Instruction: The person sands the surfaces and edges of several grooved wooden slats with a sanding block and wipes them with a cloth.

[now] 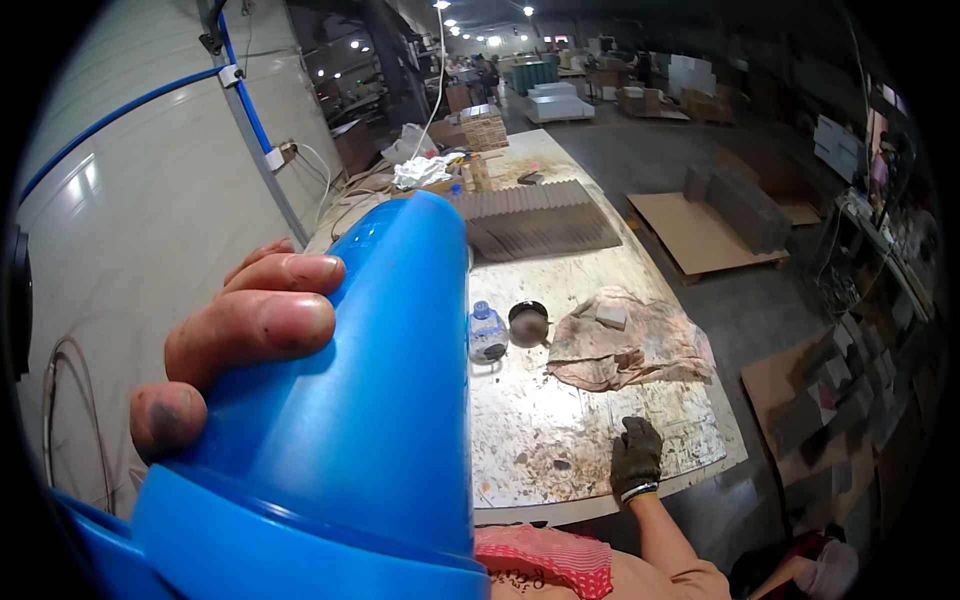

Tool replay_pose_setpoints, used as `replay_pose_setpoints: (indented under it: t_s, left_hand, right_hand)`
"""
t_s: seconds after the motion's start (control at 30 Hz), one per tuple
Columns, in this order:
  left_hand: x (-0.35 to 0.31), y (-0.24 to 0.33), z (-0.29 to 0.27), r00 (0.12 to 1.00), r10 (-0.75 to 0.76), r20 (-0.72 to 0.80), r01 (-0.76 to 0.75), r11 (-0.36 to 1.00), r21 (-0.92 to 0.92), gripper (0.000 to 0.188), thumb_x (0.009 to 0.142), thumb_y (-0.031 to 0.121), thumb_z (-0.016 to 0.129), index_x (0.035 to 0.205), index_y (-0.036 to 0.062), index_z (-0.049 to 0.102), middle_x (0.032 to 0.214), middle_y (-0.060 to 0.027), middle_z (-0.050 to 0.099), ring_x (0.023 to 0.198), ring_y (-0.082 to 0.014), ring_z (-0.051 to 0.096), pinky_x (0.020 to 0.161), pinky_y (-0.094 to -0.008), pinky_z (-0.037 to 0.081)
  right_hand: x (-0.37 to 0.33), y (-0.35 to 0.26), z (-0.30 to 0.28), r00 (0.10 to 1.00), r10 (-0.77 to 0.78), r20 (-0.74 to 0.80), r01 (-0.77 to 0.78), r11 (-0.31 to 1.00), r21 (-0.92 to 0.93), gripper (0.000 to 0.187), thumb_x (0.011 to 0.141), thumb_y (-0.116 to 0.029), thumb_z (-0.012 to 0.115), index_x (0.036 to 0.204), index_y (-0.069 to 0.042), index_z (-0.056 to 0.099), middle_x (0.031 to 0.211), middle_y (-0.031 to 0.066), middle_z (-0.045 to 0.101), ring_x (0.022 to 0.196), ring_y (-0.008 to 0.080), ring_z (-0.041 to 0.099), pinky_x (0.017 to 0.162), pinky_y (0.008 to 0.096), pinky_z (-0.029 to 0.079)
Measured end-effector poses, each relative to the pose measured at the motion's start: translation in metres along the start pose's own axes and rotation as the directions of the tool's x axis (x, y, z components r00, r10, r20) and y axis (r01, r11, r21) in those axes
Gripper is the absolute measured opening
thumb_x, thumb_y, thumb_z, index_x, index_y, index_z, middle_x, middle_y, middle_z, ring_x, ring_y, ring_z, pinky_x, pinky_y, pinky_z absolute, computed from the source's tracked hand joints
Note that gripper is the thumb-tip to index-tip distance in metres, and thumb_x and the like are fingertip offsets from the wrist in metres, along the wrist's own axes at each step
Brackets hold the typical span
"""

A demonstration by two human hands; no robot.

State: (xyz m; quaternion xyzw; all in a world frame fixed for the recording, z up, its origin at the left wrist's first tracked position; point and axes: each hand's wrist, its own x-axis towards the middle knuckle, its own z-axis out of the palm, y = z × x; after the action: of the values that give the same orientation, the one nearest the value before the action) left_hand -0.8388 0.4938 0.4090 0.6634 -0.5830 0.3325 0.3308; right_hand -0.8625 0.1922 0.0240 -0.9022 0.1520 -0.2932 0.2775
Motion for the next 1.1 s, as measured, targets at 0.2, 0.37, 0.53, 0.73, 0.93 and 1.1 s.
replay_pose_setpoints:
  t_s: [0.2, 0.37, 0.53, 0.73, 0.93, 1.1]
  left_hand:
    - [0.001, -0.005, 0.001, 1.0, 0.023, -0.02, -0.024, 1.0, -0.013, 0.048, 0.095, 0.047, 0.042, 0.139, 0.0309, 0.031, 0.121, -0.0173, 0.054, 0.114, -0.0353, 0.054, 0.105, -0.0528, 0.036]
    - [0.001, -0.001, -0.003, 1.0, 0.012, -0.003, -0.012, 1.0, -0.008, 0.047, 0.095, 0.045, 0.043, 0.139, 0.031, 0.032, 0.122, -0.0176, 0.054, 0.114, -0.0352, 0.054, 0.105, -0.0529, 0.035]
    - [-0.001, 0.003, -0.01, 1.0, -0.011, 0.013, 0.011, 1.0, -0.004, 0.047, 0.095, 0.044, 0.044, 0.139, 0.0311, 0.032, 0.122, -0.0179, 0.054, 0.115, -0.0352, 0.053, 0.105, -0.0531, 0.035]
    - [-0.002, 0.003, -0.007, 0.999, -0.039, -0.007, 0.039, 0.999, -0.015, 0.044, 0.096, 0.042, 0.043, 0.138, 0.0321, 0.033, 0.121, -0.0181, 0.054, 0.114, -0.0353, 0.053, 0.106, -0.0537, 0.034]
    - [-0.003, 0.003, -0.009, 0.999, -0.032, -0.01, 0.032, 0.999, 0.002, 0.042, 0.095, 0.04, 0.046, 0.135, 0.0307, 0.035, 0.12, -0.0177, 0.055, 0.113, -0.035, 0.055, 0.105, -0.053, 0.035]
    - [-0.002, 0.001, -0.009, 1.0, -0.027, -0.009, 0.027, 1.0, 0.005, 0.041, 0.094, 0.039, 0.048, 0.132, 0.0296, 0.036, 0.119, -0.0174, 0.056, 0.112, -0.0347, 0.055, 0.104, -0.0524, 0.036]
  right_hand:
    - [-0.002, 0.005, 0.002, 0.999, 0.033, 0.022, -0.033, 0.999, -0.003, 0.036, 0.075, -0.002, 0.065, 0.11, -0.006, 0.06, 0.112, 0.0176, 0.057, 0.103, 0.0371, 0.052, 0.09, 0.0463, 0.043]
    - [-0.005, 0.011, 0.006, 1.0, -0.01, -0.015, 0.01, 1.0, 0.009, 0.037, 0.077, -0.002, 0.064, 0.113, -0.006, 0.058, 0.115, 0.0192, 0.055, 0.106, 0.0379, 0.05, 0.091, 0.0468, 0.042]
    - [-0.004, 0.01, 0.008, 1.0, -0.013, -0.003, 0.013, 1.0, 0.007, 0.036, 0.078, -0.003, 0.064, 0.113, -0.006, 0.058, 0.116, 0.0191, 0.055, 0.108, 0.0378, 0.05, 0.093, 0.0466, 0.042]
    - [-0.005, 0.012, 0.007, 0.999, -0.04, -0.008, 0.039, 0.998, -0.043, 0.036, 0.077, -0.004, 0.065, 0.113, -0.006, 0.058, 0.116, 0.0182, 0.056, 0.109, 0.0378, 0.05, 0.094, 0.0466, 0.041]
    - [-0.003, 0.012, 0.007, 1.0, -0.022, 0.021, 0.022, 0.999, -0.035, 0.036, 0.077, -0.004, 0.065, 0.113, -0.006, 0.058, 0.115, 0.0181, 0.056, 0.109, 0.0381, 0.05, 0.094, 0.0473, 0.04]
    - [-0.006, 0.016, 0.008, 0.999, -0.041, -0.007, 0.04, 0.998, -0.046, 0.036, 0.078, -0.004, 0.065, 0.113, -0.006, 0.058, 0.116, 0.0184, 0.056, 0.109, 0.0385, 0.05, 0.094, 0.0479, 0.04]
